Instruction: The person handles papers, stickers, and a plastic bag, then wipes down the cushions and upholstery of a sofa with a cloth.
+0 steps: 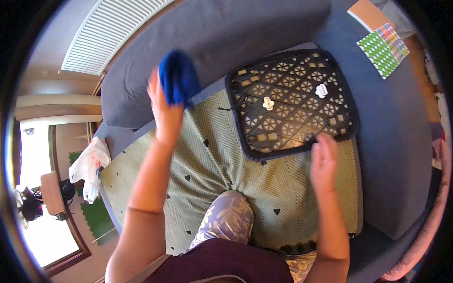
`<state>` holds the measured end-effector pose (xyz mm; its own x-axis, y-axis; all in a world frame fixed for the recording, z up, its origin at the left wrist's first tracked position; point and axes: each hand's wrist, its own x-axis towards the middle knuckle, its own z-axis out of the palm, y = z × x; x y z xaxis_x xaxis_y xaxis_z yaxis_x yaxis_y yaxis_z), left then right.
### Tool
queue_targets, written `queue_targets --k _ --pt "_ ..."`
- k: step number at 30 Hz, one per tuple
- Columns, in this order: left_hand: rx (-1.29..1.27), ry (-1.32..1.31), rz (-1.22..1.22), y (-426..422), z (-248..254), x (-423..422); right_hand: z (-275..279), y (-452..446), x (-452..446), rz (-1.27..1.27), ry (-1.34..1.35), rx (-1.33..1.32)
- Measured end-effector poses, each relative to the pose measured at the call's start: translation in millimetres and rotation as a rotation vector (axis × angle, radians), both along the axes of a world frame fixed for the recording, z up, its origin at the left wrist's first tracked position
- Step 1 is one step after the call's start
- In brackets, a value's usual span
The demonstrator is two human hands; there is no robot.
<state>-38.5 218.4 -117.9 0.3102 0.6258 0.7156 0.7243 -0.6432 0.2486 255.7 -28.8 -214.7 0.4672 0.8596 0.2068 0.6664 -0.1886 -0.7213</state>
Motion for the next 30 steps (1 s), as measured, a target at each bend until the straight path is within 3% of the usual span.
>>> queue_targets --k 1,2,3,4,5,6,9,10,11,14,18,23,24,25,26,27,28,30 --pt "-0.060 0.060 0.056 19 26 16 -27 -2 21 -0.051 -0.098 0.020" --pt "0.125 0.163 0.034 47 40 32 -46 -4 31 -0.110 -0.166 0.014" --pt "0.154 0.283 0.050 66 49 50 -71 -9 41 -0.037 -0.344 0.090" --pt "0.096 0.408 -0.013 91 46 68 -93 -12 44 -0.022 -0.484 0.083" --pt "0.083 0.312 -0.163 84 66 100 -124 -14 57 0.005 -0.485 0.121" --pt "0.263 0.365 -0.265 106 41 118 -115 -13 54 -0.003 -0.501 0.138" --pt "0.246 0.746 -0.449 131 -22 144 -114 -14 52 0.006 -0.420 0.146" --pt "0.373 0.756 -0.451 136 -29 140 -117 -16 53 0.002 -0.389 0.140" --pt "0.281 0.751 -0.458 143 -34 131 -120 -18 56 0.024 -0.349 0.146" --pt "0.096 0.738 -0.448 141 -21 69 -123 -26 59 0.050 -0.284 0.101" --pt "-0.044 0.881 -0.135 110 -17 -80 -113 -21 57 0.048 -0.328 0.057" --pt "-0.307 1.025 0.525 36 -11 -305 -107 -19 53 0.051 -0.319 0.064" --pt "-0.391 0.913 0.733 26 -19 -367 -106 -18 52 0.046 -0.334 0.064" --pt "-0.726 0.546 0.819 37 -29 -473 -107 -18 50 0.049 -0.329 0.066" --pt "-1.110 -0.038 1.094 72 -34 -554 -107 -18 51 0.046 -0.320 0.064" --pt "-1.039 -0.776 0.997 41 -14 -512 -107 -18 53 0.044 -0.316 0.062" --pt "-0.960 -1.151 0.907 19 -4 -479 -106 -17 54 0.051 -0.316 0.060" --pt "-0.860 -1.434 0.751 37 2 -427 -105 -15 49 0.035 -0.311 0.098"
